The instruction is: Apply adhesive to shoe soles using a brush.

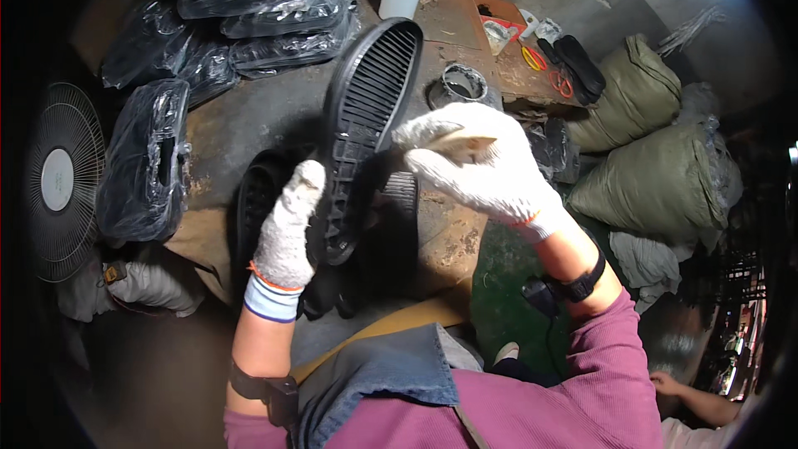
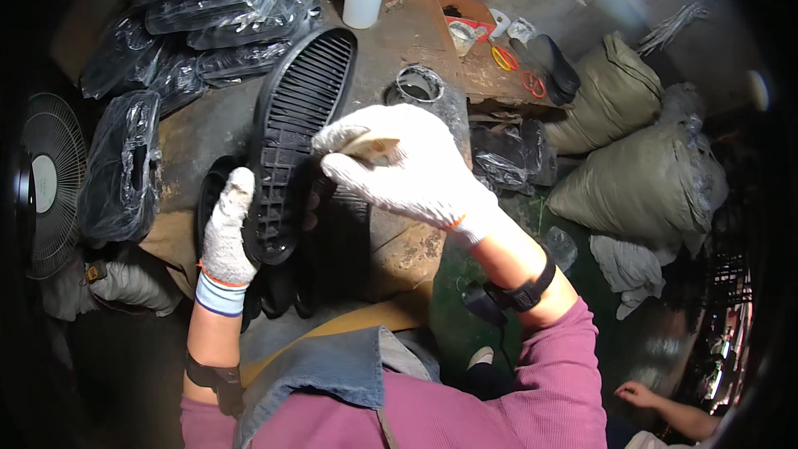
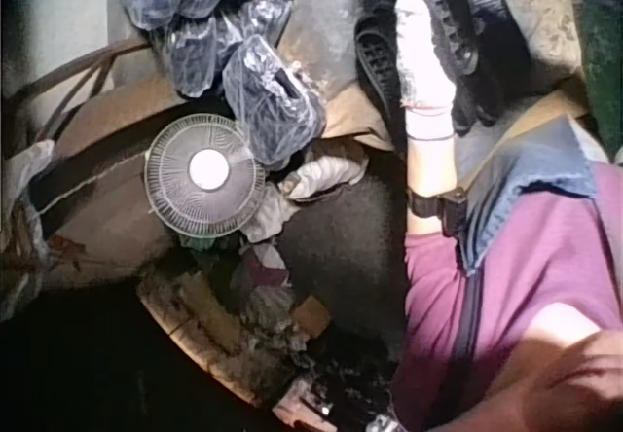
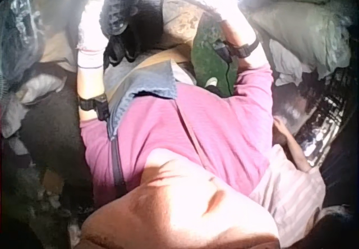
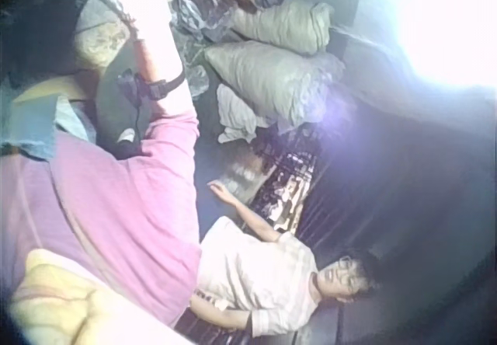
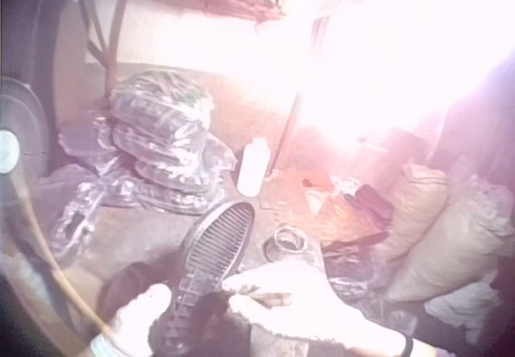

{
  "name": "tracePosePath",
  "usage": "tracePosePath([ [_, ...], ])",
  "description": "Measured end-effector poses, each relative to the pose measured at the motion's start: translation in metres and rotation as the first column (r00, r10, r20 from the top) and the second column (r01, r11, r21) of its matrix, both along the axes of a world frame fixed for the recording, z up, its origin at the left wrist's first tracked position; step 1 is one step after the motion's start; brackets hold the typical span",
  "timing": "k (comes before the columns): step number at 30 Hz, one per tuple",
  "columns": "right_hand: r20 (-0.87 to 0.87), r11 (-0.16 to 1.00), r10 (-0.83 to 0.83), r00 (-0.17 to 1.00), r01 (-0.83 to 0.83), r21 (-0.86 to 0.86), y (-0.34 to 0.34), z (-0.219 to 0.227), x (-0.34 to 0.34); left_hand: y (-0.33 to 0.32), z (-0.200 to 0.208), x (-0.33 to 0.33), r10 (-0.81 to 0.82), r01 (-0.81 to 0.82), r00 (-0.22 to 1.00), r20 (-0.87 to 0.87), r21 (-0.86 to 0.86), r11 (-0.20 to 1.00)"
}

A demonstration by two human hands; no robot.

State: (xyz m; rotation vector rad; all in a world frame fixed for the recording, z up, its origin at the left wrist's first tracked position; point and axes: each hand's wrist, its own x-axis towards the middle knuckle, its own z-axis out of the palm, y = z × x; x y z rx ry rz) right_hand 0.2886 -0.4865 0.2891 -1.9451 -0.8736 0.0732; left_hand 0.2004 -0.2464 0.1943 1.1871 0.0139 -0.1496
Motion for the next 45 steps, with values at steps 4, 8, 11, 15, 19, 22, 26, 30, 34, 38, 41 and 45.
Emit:
tracePosePath([
  [4,-0.104,1.0,-0.008,0.995,0.006,-0.016,0.0,0.006,0.007,0.001,-0.001,0.005,-0.177,0.096,0.977,-0.121,-0.49,0.866],
  [8,-0.246,1.0,-0.027,0.969,0.025,-0.013,-0.011,-0.001,0.018,-0.009,-0.015,0.008,-0.147,0.041,0.976,-0.158,-0.534,0.844],
  [11,-0.109,0.993,-0.078,0.991,0.087,0.082,-0.024,-0.005,0.034,-0.011,-0.021,0.002,-0.186,0.084,0.977,-0.109,-0.602,0.794],
  [15,0.458,0.959,-0.201,0.866,0.269,-0.087,-0.031,-0.012,0.06,-0.018,-0.021,-0.002,-0.213,0.071,0.964,-0.156,-0.622,0.78],
  [19,0.805,0.941,-0.037,0.592,0.292,-0.171,-0.024,-0.024,0.057,-0.019,-0.021,-0.01,-0.182,0.058,0.969,-0.167,-0.566,0.823],
  [22,0.703,0.978,-0.065,0.709,0.186,-0.097,-0.027,-0.051,0.021,-0.022,-0.018,-0.01,-0.15,0.168,0.982,-0.111,0.176,0.97],
  [26,0.754,0.97,-0.123,0.645,0.238,-0.045,-0.025,-0.046,0.036,-0.026,-0.04,-0.027,-0.221,0.08,0.961,-0.165,-0.602,0.795],
  [30,0.831,0.955,-0.109,0.546,0.29,-0.066,-0.032,-0.049,0.05,-0.036,-0.028,-0.031,-0.203,0.045,0.963,-0.176,-0.642,0.766],
  [34,0.721,0.899,0.029,0.692,0.298,-0.322,-0.034,-0.047,0.018,-0.036,-0.035,-0.034,-0.191,0.09,0.976,-0.104,-0.607,0.789],
  [38,0.853,0.949,-0.069,0.517,0.298,-0.104,-0.032,-0.043,0.045,-0.037,-0.027,-0.036,-0.24,0.002,0.933,-0.269,-0.663,0.749],
  [41,0.793,0.917,0.061,0.607,0.28,-0.284,-0.029,-0.055,0.033,-0.029,-0.026,-0.04,-0.264,0.059,0.938,-0.224,-0.648,0.759],
  [45,0.775,0.923,0.049,0.631,0.268,-0.276,-0.037,-0.058,0.048,-0.038,-0.026,-0.038,-0.312,0.087,0.929,-0.197,-0.704,0.705],
])
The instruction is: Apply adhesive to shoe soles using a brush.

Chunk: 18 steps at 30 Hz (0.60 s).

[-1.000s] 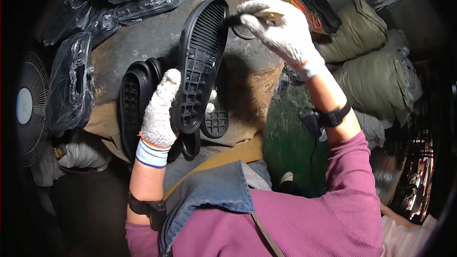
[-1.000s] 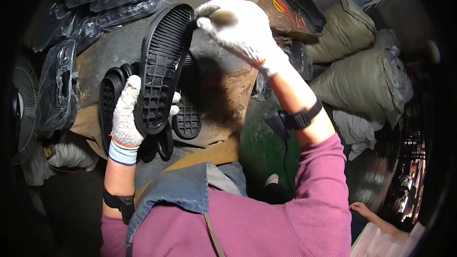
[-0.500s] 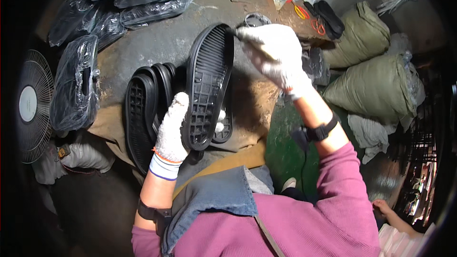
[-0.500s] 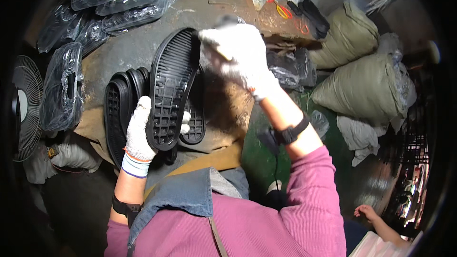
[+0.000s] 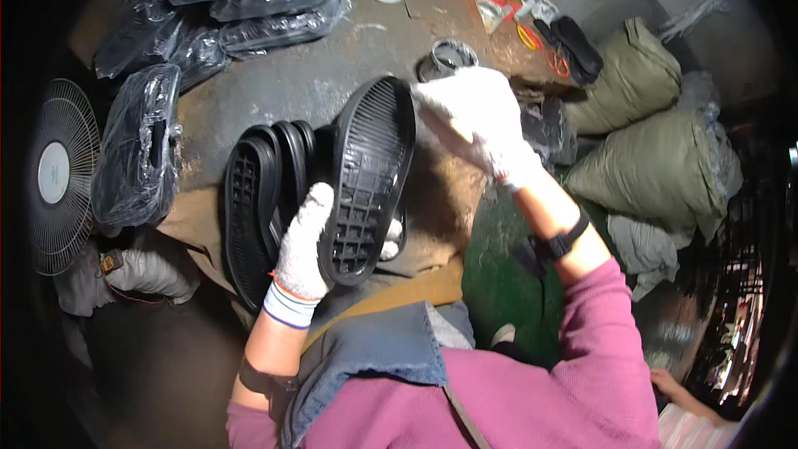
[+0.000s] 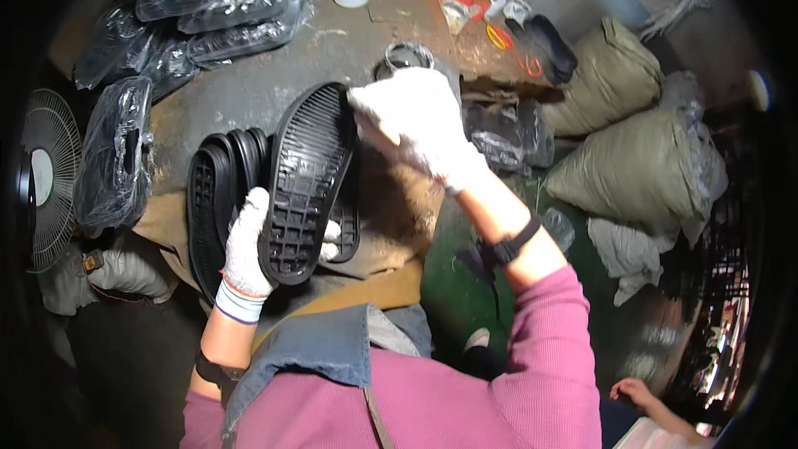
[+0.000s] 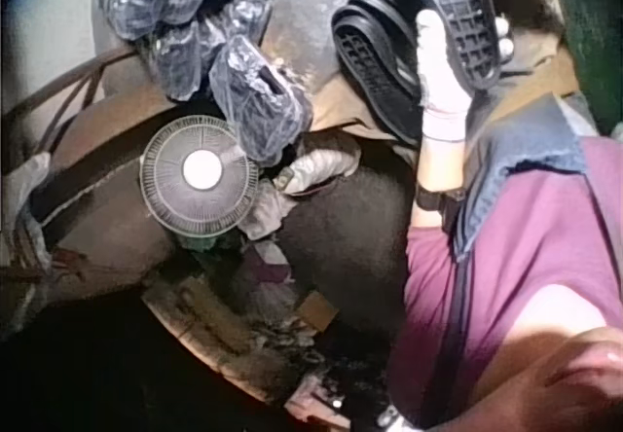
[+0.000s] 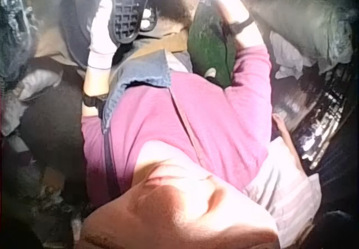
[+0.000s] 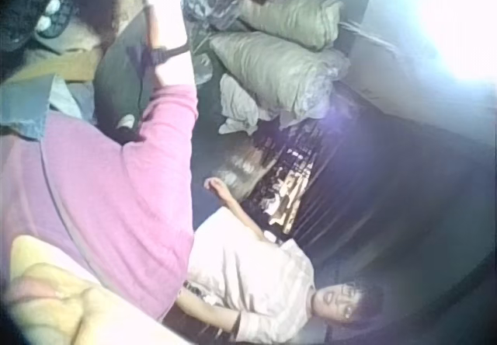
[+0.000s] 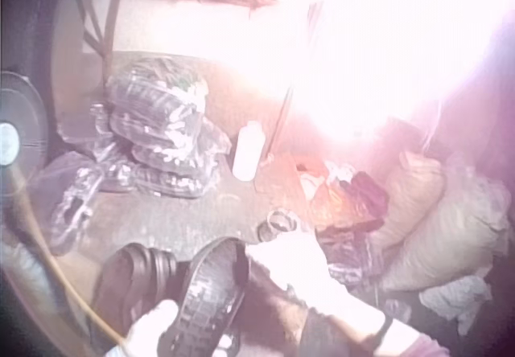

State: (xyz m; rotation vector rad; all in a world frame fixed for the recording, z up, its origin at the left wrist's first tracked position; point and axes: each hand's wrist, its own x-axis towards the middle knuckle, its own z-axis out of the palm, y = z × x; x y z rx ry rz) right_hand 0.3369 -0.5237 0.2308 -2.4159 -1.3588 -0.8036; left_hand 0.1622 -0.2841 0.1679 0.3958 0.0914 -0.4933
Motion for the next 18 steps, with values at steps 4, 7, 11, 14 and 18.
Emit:
tracePosePath([
  [4,-0.003,1.0,-0.017,1.0,0.017,-0.019,0.017,-0.003,0.003,0.006,-0.004,0.0,0.013,-0.016,1.0,-0.028,-0.108,0.994],
  [7,-0.063,1.0,0.012,0.998,-0.013,-0.021,0.021,-0.009,-0.009,0.005,-0.008,-0.002,0.062,-0.069,0.997,-0.055,-0.126,0.99],
  [11,0.052,0.967,-0.047,0.998,0.032,0.254,0.003,-0.028,-0.012,0.001,-0.011,-0.006,0.017,-0.029,0.998,-0.054,-0.224,0.974],
  [14,-0.036,0.966,-0.12,0.992,0.125,0.226,0.012,-0.027,-0.028,-0.005,-0.012,-0.002,-0.01,-0.006,0.998,-0.059,-0.27,0.963],
  [18,0.04,0.933,-0.065,0.997,0.047,0.357,0.031,-0.03,-0.03,0.002,-0.007,-0.006,0.03,-0.063,0.992,-0.121,-0.28,0.958],
])
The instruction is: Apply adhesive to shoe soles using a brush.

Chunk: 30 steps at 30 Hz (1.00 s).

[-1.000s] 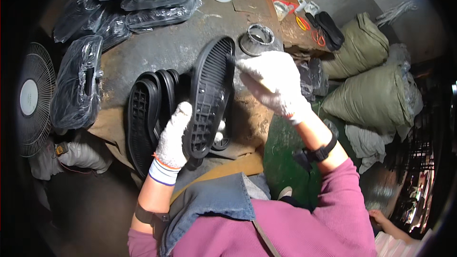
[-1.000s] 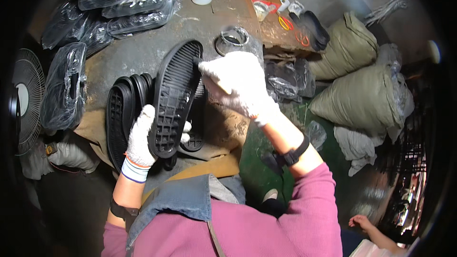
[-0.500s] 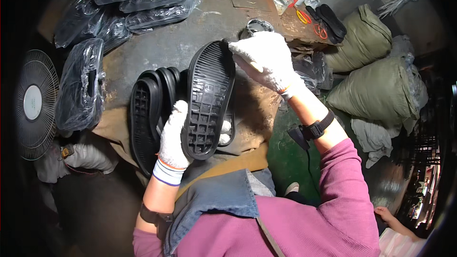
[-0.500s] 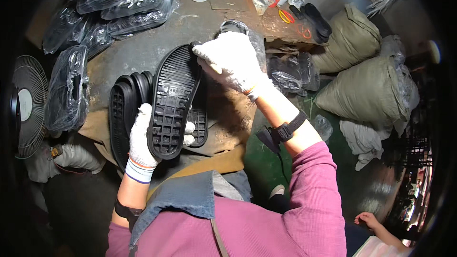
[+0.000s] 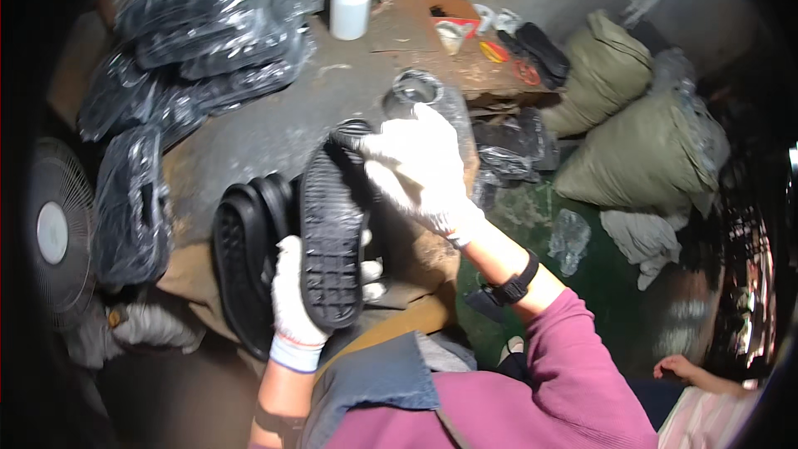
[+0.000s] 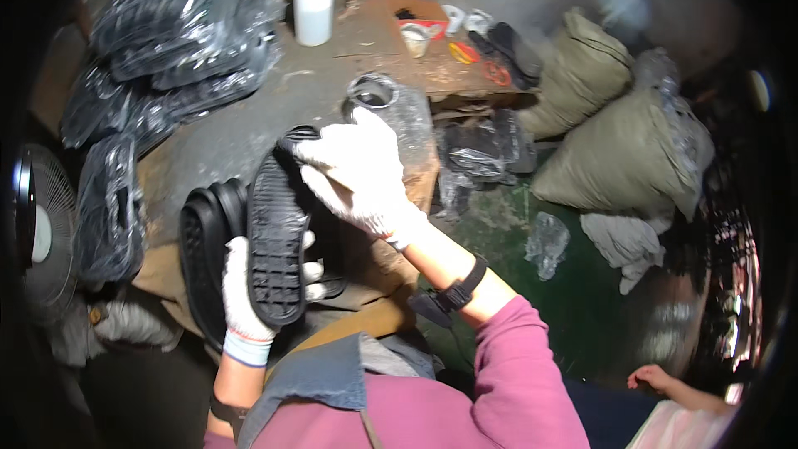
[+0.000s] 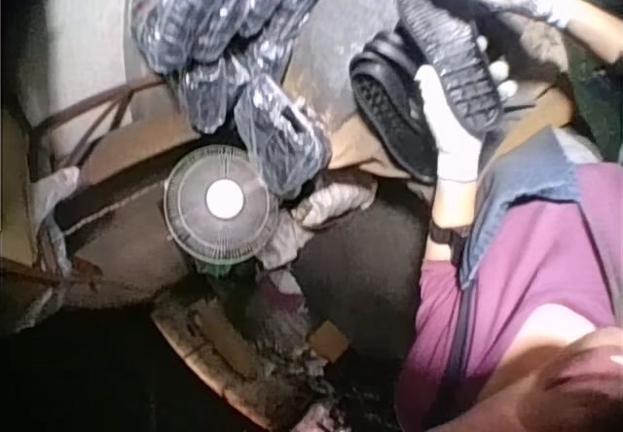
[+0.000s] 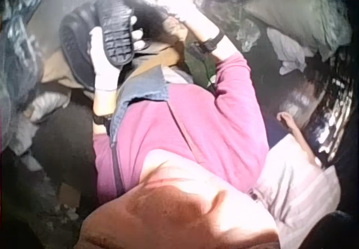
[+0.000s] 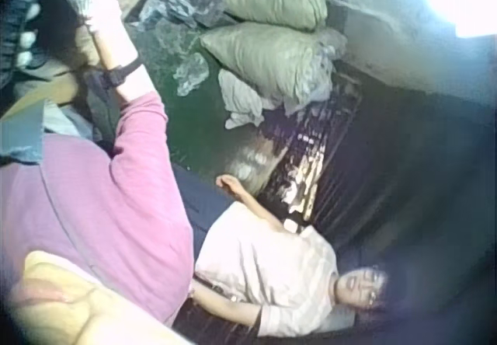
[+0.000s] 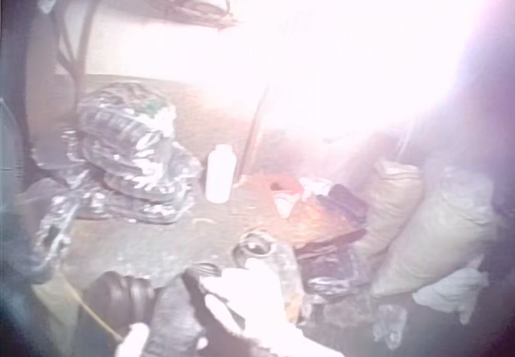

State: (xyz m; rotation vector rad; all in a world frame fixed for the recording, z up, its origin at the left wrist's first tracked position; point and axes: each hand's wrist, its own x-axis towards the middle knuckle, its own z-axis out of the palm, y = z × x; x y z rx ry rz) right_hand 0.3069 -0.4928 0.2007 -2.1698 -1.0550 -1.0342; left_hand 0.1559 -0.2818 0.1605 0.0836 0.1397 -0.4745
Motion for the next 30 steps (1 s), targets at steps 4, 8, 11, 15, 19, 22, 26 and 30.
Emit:
tracePosePath([
  [4,-0.214,0.914,-0.082,0.973,0.159,0.372,-0.062,0.009,0.077,0.002,-0.007,0.002,0.031,-0.034,0.999,0.04,0.07,0.997],
  [8,-0.303,0.932,-0.342,0.89,0.362,0.012,-0.072,0.008,0.117,0.002,-0.01,0.006,-0.013,0.011,1.0,0.017,0.118,0.993],
  [11,-0.258,0.871,-0.45,0.855,0.358,-0.336,-0.072,-0.012,0.144,0.0,-0.004,0.006,-0.053,0.052,0.998,0.039,0.035,0.998],
  [15,-0.324,0.898,-0.432,0.842,0.365,-0.247,-0.069,-0.041,0.148,0.01,0.001,-0.002,0.064,-0.064,0.998,0.006,0.082,0.995],
  [19,-0.306,0.868,-0.494,0.814,0.441,-0.229,-0.115,-0.035,0.148,0.004,0.001,0.019,-0.004,0.004,0.999,0.043,0.01,1.0],
  [22,-0.233,0.88,-0.468,0.853,0.424,-0.214,-0.113,-0.044,0.154,0.013,-0.005,0.019,0.017,-0.021,0.998,0.061,0.064,0.998],
  [26,-0.236,0.901,-0.429,0.872,0.393,-0.186,-0.11,-0.04,0.146,0.007,0.002,0.031,-0.016,0.014,0.999,0.032,0.066,0.998],
  [30,-0.179,0.838,-0.521,0.835,0.46,-0.294,-0.119,-0.034,0.142,0.004,0.005,0.033,0.007,-0.009,1.0,0.021,0.095,0.995],
])
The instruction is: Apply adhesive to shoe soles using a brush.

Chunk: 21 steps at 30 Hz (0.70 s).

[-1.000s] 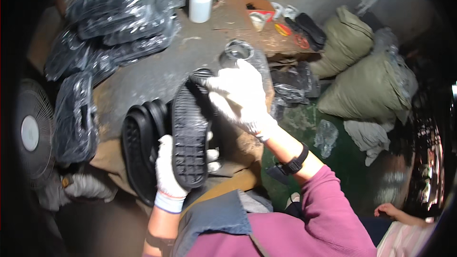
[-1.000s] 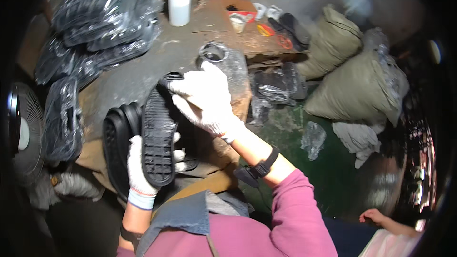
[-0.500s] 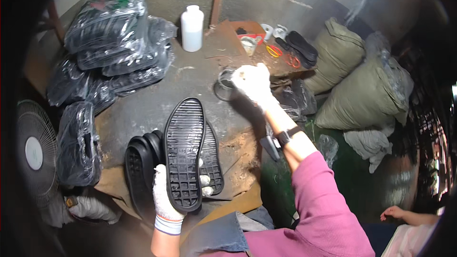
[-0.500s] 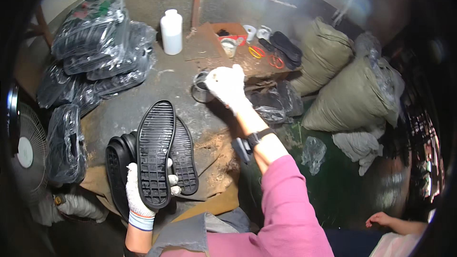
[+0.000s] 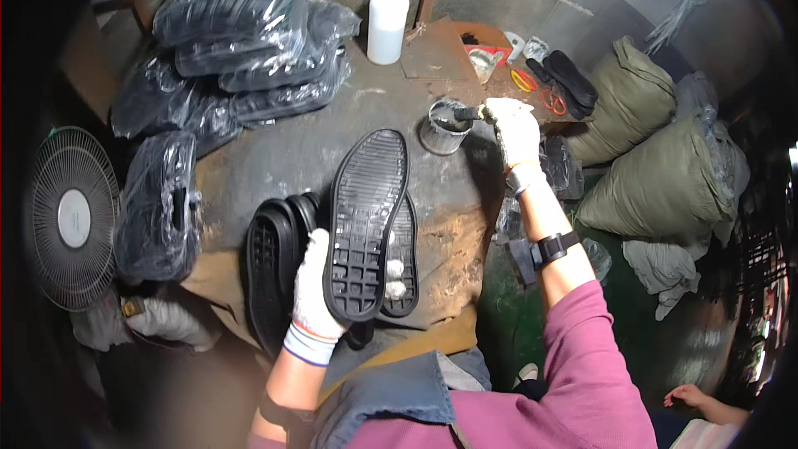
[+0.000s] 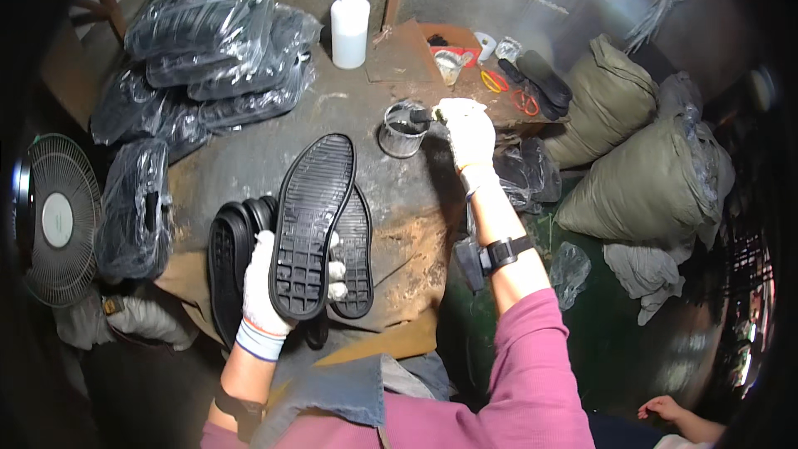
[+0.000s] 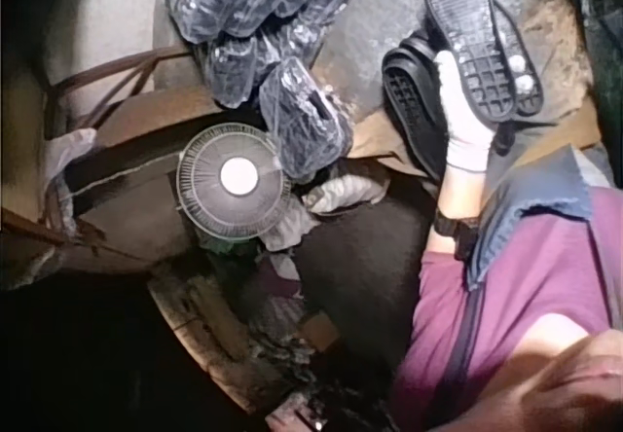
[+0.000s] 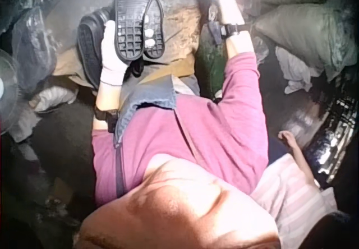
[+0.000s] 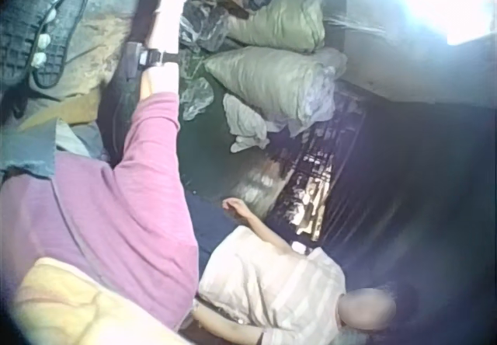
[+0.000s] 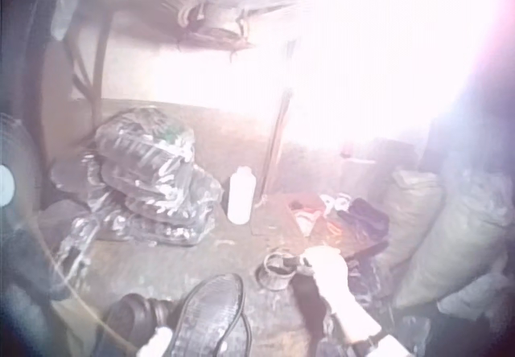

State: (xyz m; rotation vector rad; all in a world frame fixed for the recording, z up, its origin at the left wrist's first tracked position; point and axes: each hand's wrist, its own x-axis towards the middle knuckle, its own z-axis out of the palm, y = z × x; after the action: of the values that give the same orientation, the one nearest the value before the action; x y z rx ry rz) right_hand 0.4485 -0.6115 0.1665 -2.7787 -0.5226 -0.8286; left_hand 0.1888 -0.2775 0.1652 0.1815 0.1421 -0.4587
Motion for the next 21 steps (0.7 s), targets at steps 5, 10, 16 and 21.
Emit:
tracePosePath([
  [5,-0.114,0.257,0.258,0.96,0.046,0.965,-0.002,0.013,-0.018,0.0,-0.002,-0.002,-0.025,0.024,0.999,0.026,0.024,0.999],
  [10,-0.04,-0.067,0.534,0.845,0.09,0.994,0.048,0.028,-0.063,-0.003,-0.007,0.002,-0.032,0.032,0.999,-0.005,0.059,0.998],
  [16,-0.011,0.919,0.187,0.982,-0.171,0.356,0.084,0.023,-0.09,-0.009,-0.008,0.002,-0.084,0.084,0.996,-0.014,0.026,0.996],
  [21,-0.215,0.468,0.405,0.889,0.001,0.884,0.134,0.016,-0.131,-0.009,-0.009,0.002,-0.109,0.111,0.993,0.036,-0.07,0.991],
])
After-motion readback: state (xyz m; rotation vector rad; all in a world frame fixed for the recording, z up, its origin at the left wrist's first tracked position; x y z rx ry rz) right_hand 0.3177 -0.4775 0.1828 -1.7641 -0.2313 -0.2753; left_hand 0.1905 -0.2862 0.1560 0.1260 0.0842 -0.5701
